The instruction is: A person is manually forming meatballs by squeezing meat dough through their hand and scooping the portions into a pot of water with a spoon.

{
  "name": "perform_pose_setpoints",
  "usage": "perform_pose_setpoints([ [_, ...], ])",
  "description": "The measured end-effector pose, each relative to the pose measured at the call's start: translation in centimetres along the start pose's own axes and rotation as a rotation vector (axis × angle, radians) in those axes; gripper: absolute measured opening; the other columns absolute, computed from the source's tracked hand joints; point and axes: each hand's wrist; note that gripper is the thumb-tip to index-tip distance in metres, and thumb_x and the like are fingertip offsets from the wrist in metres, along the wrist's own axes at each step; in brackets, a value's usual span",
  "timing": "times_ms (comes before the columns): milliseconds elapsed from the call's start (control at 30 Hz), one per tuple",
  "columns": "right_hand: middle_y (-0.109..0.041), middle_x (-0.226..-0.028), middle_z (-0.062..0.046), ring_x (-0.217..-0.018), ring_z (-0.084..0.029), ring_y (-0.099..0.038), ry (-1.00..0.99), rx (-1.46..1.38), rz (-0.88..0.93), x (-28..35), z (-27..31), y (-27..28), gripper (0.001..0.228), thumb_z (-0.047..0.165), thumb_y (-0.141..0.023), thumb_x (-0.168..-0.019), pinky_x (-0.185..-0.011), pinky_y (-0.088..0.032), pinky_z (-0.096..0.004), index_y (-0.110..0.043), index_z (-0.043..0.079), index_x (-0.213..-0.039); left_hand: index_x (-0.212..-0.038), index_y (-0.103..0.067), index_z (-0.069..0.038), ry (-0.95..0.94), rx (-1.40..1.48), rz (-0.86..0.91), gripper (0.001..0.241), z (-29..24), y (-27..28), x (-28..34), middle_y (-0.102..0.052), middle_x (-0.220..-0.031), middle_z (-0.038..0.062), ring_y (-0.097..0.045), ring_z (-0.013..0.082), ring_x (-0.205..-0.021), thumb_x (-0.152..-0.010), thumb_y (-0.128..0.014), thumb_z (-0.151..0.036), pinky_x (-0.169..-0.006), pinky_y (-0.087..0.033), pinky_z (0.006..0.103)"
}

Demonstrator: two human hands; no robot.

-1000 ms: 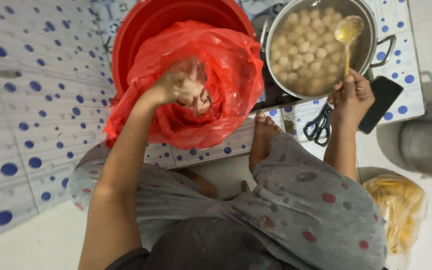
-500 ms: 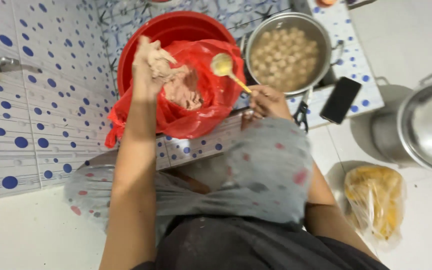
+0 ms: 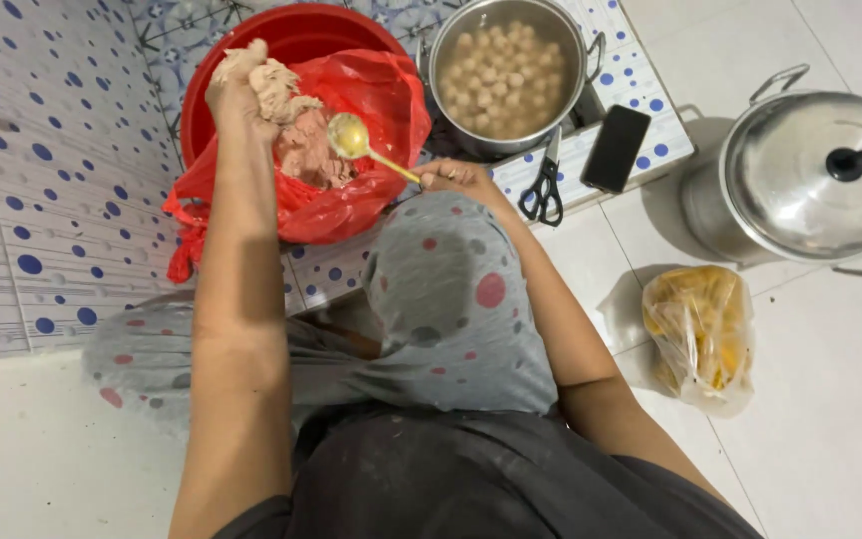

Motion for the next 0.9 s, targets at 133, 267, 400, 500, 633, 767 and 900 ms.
perform_pose_setpoints([
  [133, -0.074, -0.099, 0.002, -0.088, -0.006, -0.068, -0.054, 0.116, 0.038, -3.7, -2.7, 1.0, 0.027, 0.027, -0.072, -0.096, -0.081, -0.054, -0.022, -0.078, 0.015, -0.12, -0.151, -0.042, 0.005, -0.055, -0.281, -0.025, 0.088, -1.2, -1.0, 0.9, -0.054, -0.155, 0.019, -0.078, 0.0277, -0.112, -0.072, -0.082, 0.006, -0.077, -0.071, 0.0318],
  [267, -0.076, -0.106, 0.002, -0.096, -0.008, -0.069, 0.001, 0.053, 0.056, -5.3, -4.7, 1.5, 0.03, 0.025, -0.073, -0.095, -0.088, -0.053, -0.024, -0.076, 0.013, -0.122, -0.087, -0.062, -0.014, -0.167, -0.432, -0.03, 0.033, -2.4, -1.3, 1.4, -0.069, -0.077, 0.001, -0.067, 0.0147, -0.062, -0.078, -0.088, -0.032, -0.052, -0.055, 0.0301],
  [400, -0.073, -0.11, 0.008, -0.102, -0.004, -0.063, -0.177, 0.262, -0.084, -5.0, -3.1, 1.3, 0.043, 0.041, -0.071, -0.088, -0.091, -0.047, -0.022, -0.076, 0.019, -0.124, -0.044, -0.026, -0.02, -0.023, -0.155, 0.347, 0.069, -3.1, -1.0, 0.7, -0.025, -0.04, -0.002, -0.024, 0.0146, -0.032, -0.072, -0.044, -0.08, -0.036, -0.016, 0.032],
  [500, -0.076, -0.115, 0.007, -0.108, -0.008, -0.068, -0.217, 0.299, -0.114, -5.2, -3.5, 0.6, 0.037, 0.047, -0.073, -0.091, -0.1, -0.048, -0.025, -0.077, 0.029, -0.123, -0.051, -0.029, -0.018, 0.074, -0.088, 0.414, 0.061, -2.2, 0.0, -2.3, -0.026, -0.049, -0.003, -0.03, 0.0112, -0.036, -0.09, -0.047, -0.062, -0.031, -0.023, 0.0264],
  [633, -0.076, -0.103, -0.009, -0.091, -0.019, -0.072, -0.231, 0.183, -0.201, -4.9, -2.3, 0.4, 0.032, 0.03, -0.076, -0.094, -0.09, -0.057, -0.034, -0.078, 0.019, -0.124, -0.096, -0.07, -0.005, 0.025, -0.214, 0.278, 0.024, 2.1, 3.0, -8.3, -0.056, -0.061, 0.006, -0.053, 0.0129, -0.039, -0.085, -0.087, -0.018, -0.026, -0.05, 0.0307],
  [767, -0.066, -0.081, -0.012, -0.066, -0.013, -0.064, -0.169, -0.192, -0.302, -4.8, -3.1, 1.1, 0.032, 0.011, -0.066, -0.101, -0.066, -0.06, -0.025, -0.07, 0.001, -0.131, -0.095, -0.067, -0.004, 0.097, -0.2, 0.329, 0.02, -0.2, 1.3, -4.9, -0.051, -0.057, 0.007, -0.05, 0.0134, -0.037, -0.085, -0.083, -0.012, -0.025, -0.046, 0.0307],
  [900, -0.047, -0.069, -0.011, -0.043, -0.012, -0.034, 0.072, -0.396, -0.331, -6.7, -6.6, 3.0, 0.041, 0.009, -0.057, -0.105, -0.041, -0.036, -0.027, -0.052, -0.009, -0.141, -0.088, -0.068, -0.002, 0.099, -0.306, 0.398, 0.019, 6.0, 3.5, -8.8, -0.05, -0.05, 0.008, -0.049, 0.0142, -0.035, -0.079, -0.085, -0.003, -0.023, -0.043, 0.0331],
])
Point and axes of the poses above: each hand's wrist, its own x-axis away from the middle knuckle, its own y-axis out of the back of the hand, z = x × y
